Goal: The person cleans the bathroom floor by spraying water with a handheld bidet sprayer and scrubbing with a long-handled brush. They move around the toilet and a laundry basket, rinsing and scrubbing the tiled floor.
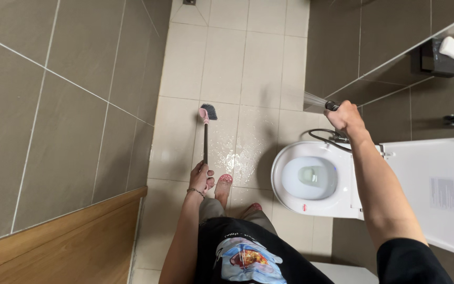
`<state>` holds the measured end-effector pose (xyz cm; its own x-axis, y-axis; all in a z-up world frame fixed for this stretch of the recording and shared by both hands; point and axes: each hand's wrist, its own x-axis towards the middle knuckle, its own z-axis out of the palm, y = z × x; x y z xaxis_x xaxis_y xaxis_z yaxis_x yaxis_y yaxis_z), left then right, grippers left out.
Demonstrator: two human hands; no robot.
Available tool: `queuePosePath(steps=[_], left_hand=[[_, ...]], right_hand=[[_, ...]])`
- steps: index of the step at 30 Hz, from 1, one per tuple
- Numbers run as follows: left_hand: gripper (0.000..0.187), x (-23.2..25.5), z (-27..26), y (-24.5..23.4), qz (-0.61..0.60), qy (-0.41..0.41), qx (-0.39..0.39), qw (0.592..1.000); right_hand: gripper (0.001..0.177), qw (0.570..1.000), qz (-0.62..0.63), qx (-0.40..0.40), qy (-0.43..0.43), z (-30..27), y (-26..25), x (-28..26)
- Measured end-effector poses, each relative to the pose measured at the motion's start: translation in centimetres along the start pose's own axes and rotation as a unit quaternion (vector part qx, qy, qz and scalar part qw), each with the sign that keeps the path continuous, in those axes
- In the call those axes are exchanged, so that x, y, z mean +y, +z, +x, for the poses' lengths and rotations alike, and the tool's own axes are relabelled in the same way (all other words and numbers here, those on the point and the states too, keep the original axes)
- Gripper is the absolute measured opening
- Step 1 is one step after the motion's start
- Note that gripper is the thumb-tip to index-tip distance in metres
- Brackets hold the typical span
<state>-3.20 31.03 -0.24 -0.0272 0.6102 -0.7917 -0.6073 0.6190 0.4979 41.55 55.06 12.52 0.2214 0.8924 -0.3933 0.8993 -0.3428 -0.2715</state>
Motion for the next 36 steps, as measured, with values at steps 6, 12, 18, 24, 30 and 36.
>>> queuePosePath(steps=[6, 12, 18, 24, 30, 36], left_hand=[[0.019, 0.9, -0.4, -0.5, 0.006, 0.002, 0.001, 1.000], [0.017, 1.2, -0.3, -1.4, -0.012, 0.006, 0.004, 1.000], [0.013, 1.0, -0.3, -2.5, -0.008, 0.004, 0.026, 1.000], [0.009, 0.0, -0.4, -3.9, -0.013, 0.009, 0.017, 1.000], [0.006, -0.9, -0.7, -4.5, -0.033, 0.002, 0.029, 0.999], [0.006, -2.0, 0.2, -4.8, -0.054, 0.007, 0.021, 0.998]], right_hand=[[0.045, 0.998, 0.055, -0.008, -0.023, -1.0, 0.0, -2.4], [0.045, 0.997, 0.053, -0.037, -0.029, -0.5, 1.2, -2.8], [0.047, 0.995, -0.042, -0.068, -0.053, -1.0, 3.1, -2.4], [0.039, 0.985, -0.091, -0.097, -0.112, -5.4, 6.9, -1.5], [0.041, 0.956, -0.214, -0.138, -0.147, -8.8, 12.2, 0.6], [0.034, 0.944, -0.231, -0.120, -0.205, -10.7, 14.8, 0.9]])
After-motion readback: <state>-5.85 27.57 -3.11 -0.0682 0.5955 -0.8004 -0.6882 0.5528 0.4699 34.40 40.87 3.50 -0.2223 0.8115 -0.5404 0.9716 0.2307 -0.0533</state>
